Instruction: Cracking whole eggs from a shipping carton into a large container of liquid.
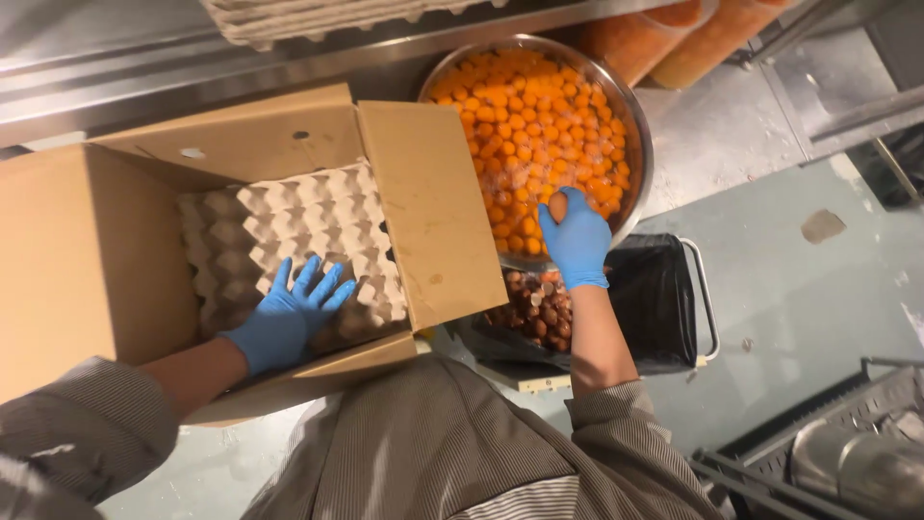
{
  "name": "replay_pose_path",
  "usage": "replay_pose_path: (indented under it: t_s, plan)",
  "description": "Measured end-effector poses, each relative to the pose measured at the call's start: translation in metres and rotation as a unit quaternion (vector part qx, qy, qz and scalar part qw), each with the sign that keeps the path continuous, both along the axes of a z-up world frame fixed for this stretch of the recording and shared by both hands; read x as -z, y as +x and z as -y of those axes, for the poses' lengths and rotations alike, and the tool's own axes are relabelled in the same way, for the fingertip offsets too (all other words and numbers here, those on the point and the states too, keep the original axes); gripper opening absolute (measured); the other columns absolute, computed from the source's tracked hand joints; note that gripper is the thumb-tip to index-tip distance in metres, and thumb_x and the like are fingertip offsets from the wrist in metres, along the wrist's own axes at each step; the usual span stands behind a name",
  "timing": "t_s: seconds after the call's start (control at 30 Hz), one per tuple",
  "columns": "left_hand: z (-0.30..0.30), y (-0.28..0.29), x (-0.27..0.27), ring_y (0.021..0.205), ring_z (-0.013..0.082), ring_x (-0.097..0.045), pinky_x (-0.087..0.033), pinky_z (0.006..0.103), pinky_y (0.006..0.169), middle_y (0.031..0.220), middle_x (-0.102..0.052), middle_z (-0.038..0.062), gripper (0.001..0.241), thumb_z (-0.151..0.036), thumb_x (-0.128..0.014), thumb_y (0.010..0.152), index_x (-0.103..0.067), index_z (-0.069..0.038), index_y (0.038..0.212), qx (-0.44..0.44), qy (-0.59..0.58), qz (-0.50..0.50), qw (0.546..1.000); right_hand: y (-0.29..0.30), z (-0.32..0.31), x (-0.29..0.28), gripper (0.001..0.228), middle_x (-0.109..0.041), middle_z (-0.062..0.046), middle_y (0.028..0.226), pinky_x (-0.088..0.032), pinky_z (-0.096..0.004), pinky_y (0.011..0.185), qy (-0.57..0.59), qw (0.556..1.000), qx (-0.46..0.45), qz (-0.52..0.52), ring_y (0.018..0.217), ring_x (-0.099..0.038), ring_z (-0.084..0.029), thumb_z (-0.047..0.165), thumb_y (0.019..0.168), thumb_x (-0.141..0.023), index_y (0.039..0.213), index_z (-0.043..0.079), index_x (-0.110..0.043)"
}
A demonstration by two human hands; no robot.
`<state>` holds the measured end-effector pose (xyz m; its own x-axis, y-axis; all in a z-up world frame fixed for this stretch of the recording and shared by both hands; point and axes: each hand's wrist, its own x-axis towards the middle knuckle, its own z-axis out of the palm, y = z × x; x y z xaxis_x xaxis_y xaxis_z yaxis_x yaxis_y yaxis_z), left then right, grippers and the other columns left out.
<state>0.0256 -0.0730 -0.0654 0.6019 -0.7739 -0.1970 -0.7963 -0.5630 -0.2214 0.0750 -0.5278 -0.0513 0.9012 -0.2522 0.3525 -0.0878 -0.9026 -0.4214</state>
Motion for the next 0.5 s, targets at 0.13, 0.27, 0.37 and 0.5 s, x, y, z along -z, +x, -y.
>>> replay_pose_path:
  t_s: [0.13,0.27,0.37,0.5]
  plan:
    - [0.041,0.005,-0.076,0.155,0.0491,-0.008,-0.010,0.0716,0.116,0.171,-0.001,0.019,0.109,-0.042,-0.071,0.087,0.001,-0.015,0.164,-0.095,0.211,-0.168,0.958,0.009,-0.014,-0.011,0.048,-0.073,-0.022,0.086,-0.056,-0.052,0.071,-0.027,0.998,0.009,-0.063,0.081,-0.071,-0.043,0.051,0.089,-0.074,0.118,0.013,-0.067]
    - [0.042,0.006,-0.081,0.157,0.0476,-0.003,-0.007,0.0757,0.117,0.173,0.004,0.014,0.120,-0.050,-0.077,0.084,0.005,-0.019,0.165,-0.089,0.243,-0.202,0.945,0.008,0.005,-0.017,0.053,-0.074,-0.022,0.091,-0.055,-0.054,0.073,0.020,0.998,0.038,-0.039,0.086,-0.071,-0.045,0.056,0.087,-0.076,0.118,0.014,-0.066]
    - [0.025,-0.008,-0.028,0.155,0.0472,-0.009,-0.010,0.0770,0.115,0.172,0.001,0.009,0.103,-0.038,-0.070,0.089,0.000,-0.024,0.163,-0.061,0.180,-0.181,0.965,-0.007,0.056,0.009,0.053,-0.073,-0.024,0.099,-0.055,-0.054,0.078,-0.020,0.998,0.056,0.035,0.091,-0.070,-0.046,0.052,0.092,-0.077,0.123,0.012,-0.064]
    - [0.010,-0.016,0.018,0.145,0.0470,-0.028,-0.020,0.0814,0.110,0.166,-0.017,0.012,0.078,-0.023,-0.058,0.094,-0.014,-0.023,0.159,0.082,0.037,0.055,0.994,-0.050,0.090,0.011,0.053,-0.073,-0.023,0.100,-0.054,-0.053,0.079,0.032,0.990,0.135,0.003,0.094,-0.070,-0.045,0.054,0.092,-0.080,0.116,0.009,-0.066]
